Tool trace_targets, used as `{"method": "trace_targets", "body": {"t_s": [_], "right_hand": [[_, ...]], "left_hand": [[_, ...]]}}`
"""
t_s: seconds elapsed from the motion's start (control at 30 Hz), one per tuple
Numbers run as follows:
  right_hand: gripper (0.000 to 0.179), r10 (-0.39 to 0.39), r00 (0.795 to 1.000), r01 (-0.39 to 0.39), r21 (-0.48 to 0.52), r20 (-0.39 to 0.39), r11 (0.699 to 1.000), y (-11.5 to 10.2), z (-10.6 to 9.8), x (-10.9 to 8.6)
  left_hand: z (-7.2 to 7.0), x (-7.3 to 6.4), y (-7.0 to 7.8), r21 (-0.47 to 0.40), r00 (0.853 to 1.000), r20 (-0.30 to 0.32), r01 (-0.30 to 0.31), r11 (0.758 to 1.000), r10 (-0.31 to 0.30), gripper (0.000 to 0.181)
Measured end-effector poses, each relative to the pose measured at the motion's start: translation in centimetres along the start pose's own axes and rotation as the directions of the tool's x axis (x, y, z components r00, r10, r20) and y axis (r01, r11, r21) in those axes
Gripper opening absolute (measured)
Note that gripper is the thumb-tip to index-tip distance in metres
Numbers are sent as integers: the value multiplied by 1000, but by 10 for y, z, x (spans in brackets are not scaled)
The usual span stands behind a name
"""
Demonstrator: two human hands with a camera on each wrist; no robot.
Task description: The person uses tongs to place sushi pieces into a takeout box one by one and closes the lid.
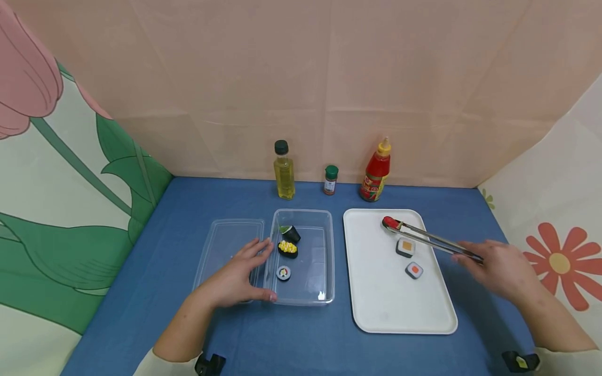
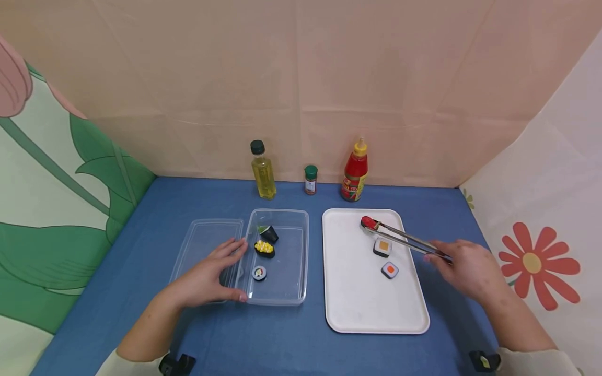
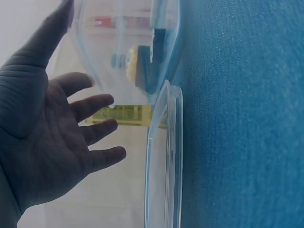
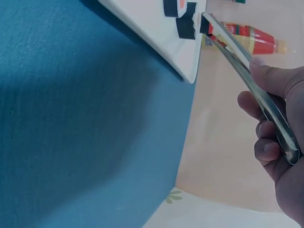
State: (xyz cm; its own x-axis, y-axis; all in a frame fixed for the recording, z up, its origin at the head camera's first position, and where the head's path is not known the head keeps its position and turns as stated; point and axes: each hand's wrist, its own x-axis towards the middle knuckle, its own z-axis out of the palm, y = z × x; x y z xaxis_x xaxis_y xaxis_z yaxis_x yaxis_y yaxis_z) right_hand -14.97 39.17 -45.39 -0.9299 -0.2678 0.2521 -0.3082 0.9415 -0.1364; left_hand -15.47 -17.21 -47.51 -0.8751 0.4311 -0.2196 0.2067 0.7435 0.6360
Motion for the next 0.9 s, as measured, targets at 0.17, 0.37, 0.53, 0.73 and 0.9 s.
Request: {"method": "trace_targets", "body": {"t_s": [0.17,0.37,0.53,0.73,0.9], "right_hand": [[48,4,1000,-4,8,21,1000,-6,-4,3],[48,-14,1000,14,6,15,1000,-15,-9,5],[49,-51,999,51,19,-5,999,-21,-12,9],[47,-129,990,132,51,-64,990,-29,-14,12],[46,-176,981,182,62,-86,981,-34,-15,16]], "left_hand": [[0,0,0,2,1000,-1,0,1000,0,115],[1,1,-1,-1,1000,1,1,1000,-1,116],[1,1,-2,-3,1000,1,-6,1000,6,116],[1,1,-2,-1,1000,-3,-9,1000,9,116],[0,0,-1,-1,1000,-1,-8,1000,8,115]]}}
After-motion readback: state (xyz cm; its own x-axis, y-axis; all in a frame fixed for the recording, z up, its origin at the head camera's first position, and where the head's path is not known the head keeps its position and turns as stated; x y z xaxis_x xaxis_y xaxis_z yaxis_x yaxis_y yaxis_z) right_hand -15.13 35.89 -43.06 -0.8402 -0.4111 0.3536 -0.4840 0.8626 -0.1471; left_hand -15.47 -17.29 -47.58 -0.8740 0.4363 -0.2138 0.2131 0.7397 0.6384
